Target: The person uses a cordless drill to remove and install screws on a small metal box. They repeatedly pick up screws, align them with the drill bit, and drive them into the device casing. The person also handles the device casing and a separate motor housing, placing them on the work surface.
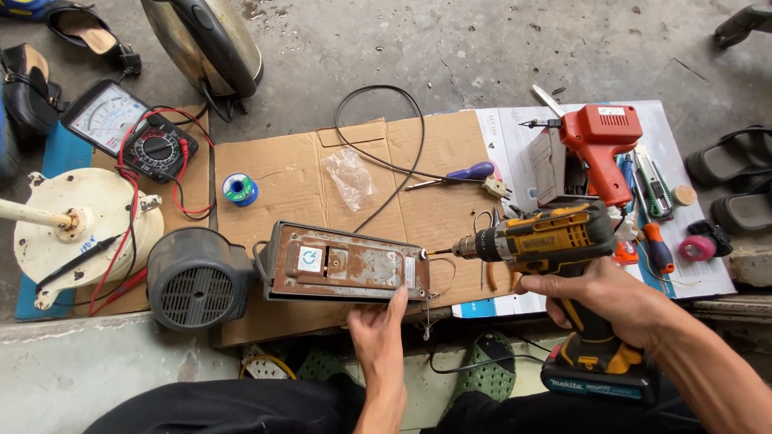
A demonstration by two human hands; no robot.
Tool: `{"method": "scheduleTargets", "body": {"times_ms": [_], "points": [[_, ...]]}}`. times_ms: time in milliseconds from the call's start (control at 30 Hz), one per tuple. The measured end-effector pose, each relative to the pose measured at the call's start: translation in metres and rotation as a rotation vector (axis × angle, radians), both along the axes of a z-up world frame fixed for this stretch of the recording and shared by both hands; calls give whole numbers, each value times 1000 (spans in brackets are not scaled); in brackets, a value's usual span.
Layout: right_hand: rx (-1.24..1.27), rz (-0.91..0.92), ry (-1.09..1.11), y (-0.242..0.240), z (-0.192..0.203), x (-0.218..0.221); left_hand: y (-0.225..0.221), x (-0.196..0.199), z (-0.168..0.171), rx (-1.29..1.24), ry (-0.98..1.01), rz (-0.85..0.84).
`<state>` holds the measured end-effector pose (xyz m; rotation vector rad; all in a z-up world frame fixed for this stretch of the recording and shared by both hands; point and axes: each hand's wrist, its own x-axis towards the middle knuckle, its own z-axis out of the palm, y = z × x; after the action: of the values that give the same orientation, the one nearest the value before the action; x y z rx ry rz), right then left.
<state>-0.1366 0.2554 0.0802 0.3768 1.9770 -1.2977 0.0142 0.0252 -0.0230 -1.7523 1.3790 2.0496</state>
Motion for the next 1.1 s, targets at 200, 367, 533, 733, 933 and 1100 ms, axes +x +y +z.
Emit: {"method": "scheduleTargets", "body": {"times_ms": [200,367,533,733,933,1100], "points": [[9,-40,-44,-3,4,-12,-9,-7,-39,-225,53,-31],[-5,-85,-47,-3,-7,-14,-9,-4,-63,-381,69,-117],[9,-71,-37,-4,-9,-15,-10,-6,-56,-383,65,-90],[32,-54,-32,-7,-4,-16,-9,-6,-52,-379,87,-98],[67,2,-20,-10,-3,-17,-10,-4,-55,-383,94,-92],[77,-15,-23,-8,-8,-21,-11,-4,-51,-351,134,-64]]}}
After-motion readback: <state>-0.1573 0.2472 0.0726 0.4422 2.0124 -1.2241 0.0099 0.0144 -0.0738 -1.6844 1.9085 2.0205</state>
